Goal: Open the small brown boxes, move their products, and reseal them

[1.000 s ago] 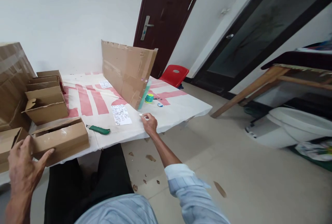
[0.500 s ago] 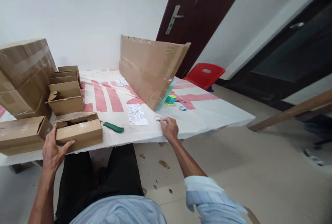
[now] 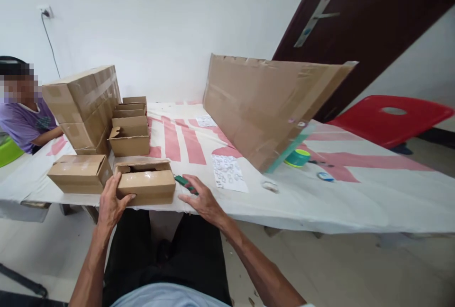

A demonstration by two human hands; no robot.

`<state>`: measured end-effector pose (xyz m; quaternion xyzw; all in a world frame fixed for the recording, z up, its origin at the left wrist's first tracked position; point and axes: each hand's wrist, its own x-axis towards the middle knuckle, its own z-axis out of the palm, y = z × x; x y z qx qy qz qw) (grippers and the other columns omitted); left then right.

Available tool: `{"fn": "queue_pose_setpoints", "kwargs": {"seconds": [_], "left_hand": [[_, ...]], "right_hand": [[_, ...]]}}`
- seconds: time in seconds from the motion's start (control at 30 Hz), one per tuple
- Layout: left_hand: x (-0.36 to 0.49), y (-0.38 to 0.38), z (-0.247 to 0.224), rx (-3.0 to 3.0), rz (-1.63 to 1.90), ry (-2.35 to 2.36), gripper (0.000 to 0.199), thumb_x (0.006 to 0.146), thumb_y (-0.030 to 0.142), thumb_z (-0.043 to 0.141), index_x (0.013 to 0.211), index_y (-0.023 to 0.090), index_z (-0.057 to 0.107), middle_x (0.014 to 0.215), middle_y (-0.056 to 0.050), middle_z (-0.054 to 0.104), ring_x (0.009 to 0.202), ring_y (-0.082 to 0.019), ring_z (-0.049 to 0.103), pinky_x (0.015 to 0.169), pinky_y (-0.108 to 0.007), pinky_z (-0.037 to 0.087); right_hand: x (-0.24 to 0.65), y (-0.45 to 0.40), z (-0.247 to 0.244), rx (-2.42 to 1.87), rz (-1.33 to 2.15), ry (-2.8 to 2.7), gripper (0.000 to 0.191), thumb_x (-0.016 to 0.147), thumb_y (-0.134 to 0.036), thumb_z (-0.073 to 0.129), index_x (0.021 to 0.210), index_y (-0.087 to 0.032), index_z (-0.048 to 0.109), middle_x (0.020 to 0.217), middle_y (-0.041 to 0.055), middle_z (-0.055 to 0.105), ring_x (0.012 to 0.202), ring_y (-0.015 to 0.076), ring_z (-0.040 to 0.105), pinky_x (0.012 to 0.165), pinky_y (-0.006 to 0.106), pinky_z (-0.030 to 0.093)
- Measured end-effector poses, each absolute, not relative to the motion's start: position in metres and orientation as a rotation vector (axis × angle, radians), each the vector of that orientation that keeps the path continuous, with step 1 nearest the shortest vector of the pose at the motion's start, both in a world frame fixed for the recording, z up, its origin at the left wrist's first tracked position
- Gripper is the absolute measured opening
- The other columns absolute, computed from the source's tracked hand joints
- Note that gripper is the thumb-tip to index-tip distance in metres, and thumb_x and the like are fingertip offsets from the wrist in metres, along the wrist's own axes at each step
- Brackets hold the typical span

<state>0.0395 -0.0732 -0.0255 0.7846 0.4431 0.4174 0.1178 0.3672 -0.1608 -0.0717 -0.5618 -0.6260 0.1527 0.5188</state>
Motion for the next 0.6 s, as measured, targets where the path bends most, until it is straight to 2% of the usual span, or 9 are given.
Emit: {"fn": "queue_pose_setpoints", "kwargs": {"seconds": [0.13, 0.27, 0.37, 0.43, 0.5, 0.57, 0.6], "left_hand": [[0.033, -0.08, -0.027, 2.256, 1.225, 1.267, 0.066, 0.087, 0.051, 0.079, 0.144, 0.024, 0.06, 0.149, -0.017, 0.06, 0.143, -0.037, 0.056, 0.118, -0.054, 0.048], [0.035, -0.078, -0.015, 2.12, 1.172, 1.259, 0.075, 0.089, 0.051, 0.075, 0.153, 0.022, 0.05, 0.151, -0.018, 0.058, 0.138, -0.035, 0.059, 0.112, -0.052, 0.053], [0.036, -0.074, -0.005, 2.08, 1.131, 1.207, 0.069, 0.09, 0.051, 0.073, 0.149, 0.02, 0.054, 0.15, -0.018, 0.058, 0.141, -0.034, 0.057, 0.118, -0.052, 0.047], [0.035, -0.072, -0.001, 2.065, 1.14, 1.136, 0.058, 0.09, 0.053, 0.071, 0.137, 0.019, 0.065, 0.156, -0.017, 0.053, 0.147, -0.034, 0.051, 0.123, -0.051, 0.043], [0.033, -0.073, 0.0, 2.017, 1.158, 1.052, 0.047, 0.095, 0.058, 0.063, 0.117, 0.018, 0.074, 0.164, -0.016, 0.047, 0.152, -0.034, 0.045, 0.127, -0.051, 0.037], [0.03, -0.076, 0.0, 1.96, 1.159, 0.976, 0.052, 0.1, 0.063, 0.054, 0.096, 0.017, 0.077, 0.167, -0.015, 0.044, 0.155, -0.035, 0.041, 0.131, -0.051, 0.031], [0.028, -0.078, 0.001, 1.937, 1.153, 0.949, 0.056, 0.101, 0.065, 0.05, 0.091, 0.017, 0.077, 0.167, -0.015, 0.045, 0.156, -0.034, 0.04, 0.132, -0.05, 0.029]], "right_hand": [[0.34, -0.147, -0.058, -1.317, 0.499, -1.552, 0.07, 0.081, -0.034, 0.077, 0.148, -0.025, 0.056, 0.139, 0.0115, 0.067, 0.105, 0.0239, 0.069, 0.084, 0.039, 0.06], [0.337, -0.14, -0.045, -1.288, 0.547, -1.51, 0.066, 0.083, -0.035, 0.076, 0.145, -0.023, 0.058, 0.132, 0.0105, 0.069, 0.11, 0.0247, 0.068, 0.089, 0.04, 0.059], [0.336, -0.143, -0.035, -1.247, 0.531, -1.48, 0.057, 0.086, -0.04, 0.075, 0.139, -0.022, 0.063, 0.139, 0.0128, 0.066, 0.121, 0.0268, 0.066, 0.095, 0.042, 0.059], [0.335, -0.149, -0.027, -1.204, 0.483, -1.488, 0.046, 0.089, -0.042, 0.074, 0.13, -0.023, 0.068, 0.141, 0.0131, 0.065, 0.128, 0.0278, 0.063, 0.1, 0.044, 0.057], [0.334, -0.157, -0.019, -1.148, 0.416, -1.518, 0.031, 0.094, -0.042, 0.071, 0.119, -0.023, 0.073, 0.134, 0.0117, 0.07, 0.127, 0.0274, 0.064, 0.104, 0.046, 0.055], [0.334, -0.164, -0.011, -1.084, 0.363, -1.559, 0.023, 0.098, -0.042, 0.067, 0.109, -0.024, 0.076, 0.119, 0.0101, 0.076, 0.116, 0.0264, 0.069, 0.103, 0.046, 0.055], [0.336, -0.167, -0.008, -1.056, 0.352, -1.582, 0.024, 0.101, -0.043, 0.063, 0.104, -0.024, 0.077, 0.112, 0.0095, 0.078, 0.11, 0.026, 0.071, 0.1, 0.046, 0.056]]}}
